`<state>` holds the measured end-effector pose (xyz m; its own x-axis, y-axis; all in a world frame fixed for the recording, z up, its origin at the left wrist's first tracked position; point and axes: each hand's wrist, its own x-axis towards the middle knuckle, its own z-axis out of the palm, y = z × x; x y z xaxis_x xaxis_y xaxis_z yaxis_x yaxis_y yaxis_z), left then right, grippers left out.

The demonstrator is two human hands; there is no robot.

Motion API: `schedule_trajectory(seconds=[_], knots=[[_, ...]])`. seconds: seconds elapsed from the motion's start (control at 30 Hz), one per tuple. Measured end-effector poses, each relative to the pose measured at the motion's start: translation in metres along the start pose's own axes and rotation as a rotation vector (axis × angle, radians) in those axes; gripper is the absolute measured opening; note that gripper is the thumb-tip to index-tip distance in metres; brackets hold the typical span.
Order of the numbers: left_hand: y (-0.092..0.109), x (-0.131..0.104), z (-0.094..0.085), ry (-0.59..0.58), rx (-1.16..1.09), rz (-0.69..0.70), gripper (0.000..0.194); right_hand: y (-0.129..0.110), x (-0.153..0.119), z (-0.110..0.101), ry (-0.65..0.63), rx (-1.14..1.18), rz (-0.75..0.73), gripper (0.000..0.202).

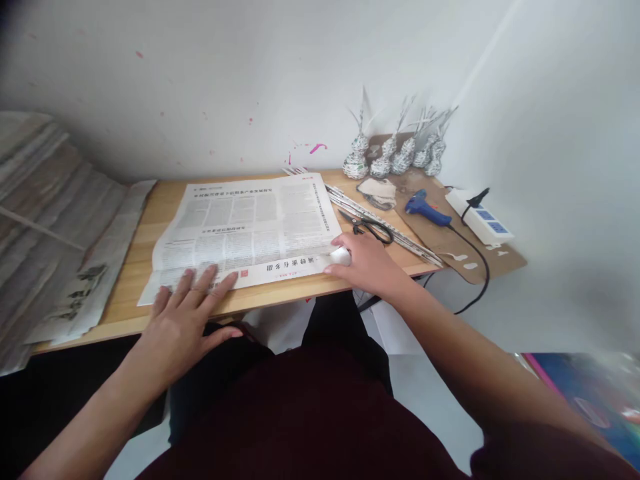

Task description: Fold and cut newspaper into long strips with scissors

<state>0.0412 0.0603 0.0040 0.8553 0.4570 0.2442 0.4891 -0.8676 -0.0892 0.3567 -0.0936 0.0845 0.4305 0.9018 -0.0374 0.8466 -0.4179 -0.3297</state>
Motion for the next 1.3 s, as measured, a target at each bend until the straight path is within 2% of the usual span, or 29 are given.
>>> schedule_trajectory(seconds=[0.1, 0.2, 0.37, 0.43, 0.5, 0.57, 0.67, 0.77, 0.83, 0.97, 1.13, 1.2, 1.3], knots=[[0.011, 0.007, -0.005, -0.060, 0.039, -0.026, 0.085, -0.006, 0.018, -0.003, -0.110, -0.172, -0.062, 0.048], [0.016, 0.009, -0.004, -0.043, 0.034, -0.036, 0.083, -0.019, 0.033, -0.001, -0.191, -0.206, -0.151, 0.048], [0.022, 0.010, -0.002, -0.032, 0.035, -0.049, 0.093, -0.074, 0.041, 0.017, -0.261, -0.215, -0.347, 0.043], [0.025, 0.013, -0.004, -0.038, 0.044, -0.057, 0.095, -0.095, 0.041, 0.026, -0.251, -0.198, -0.369, 0.044], [0.028, 0.015, -0.006, -0.046, 0.052, -0.065, 0.091, -0.105, 0.042, 0.034, -0.233, -0.179, -0.366, 0.044], [0.028, 0.017, -0.008, -0.050, 0.051, -0.071, 0.087, -0.103, 0.044, 0.038, -0.226, -0.160, -0.339, 0.050], [0.028, 0.019, -0.011, -0.067, 0.046, -0.080, 0.085, -0.082, 0.047, 0.037, -0.245, -0.135, -0.275, 0.059], [0.029, 0.022, -0.014, -0.087, 0.044, -0.102, 0.090, -0.060, 0.051, 0.029, -0.289, -0.114, -0.240, 0.053], [0.031, 0.024, -0.016, -0.096, 0.043, -0.120, 0.095, -0.057, 0.054, 0.023, -0.329, -0.104, -0.251, 0.047], [0.037, 0.025, -0.015, -0.091, 0.068, -0.112, 0.102, -0.081, 0.062, 0.017, -0.405, -0.069, -0.350, 0.041], [0.040, 0.020, -0.007, -0.057, 0.070, -0.127, 0.107, -0.123, 0.076, 0.025, -0.497, 0.000, -0.460, 0.029], [0.040, 0.019, -0.006, -0.046, 0.053, -0.139, 0.110, -0.128, 0.080, 0.029, -0.514, 0.005, -0.470, 0.029], [0.041, 0.019, -0.007, -0.063, 0.054, -0.146, 0.107, -0.121, 0.081, 0.032, -0.512, -0.004, -0.451, 0.035]])
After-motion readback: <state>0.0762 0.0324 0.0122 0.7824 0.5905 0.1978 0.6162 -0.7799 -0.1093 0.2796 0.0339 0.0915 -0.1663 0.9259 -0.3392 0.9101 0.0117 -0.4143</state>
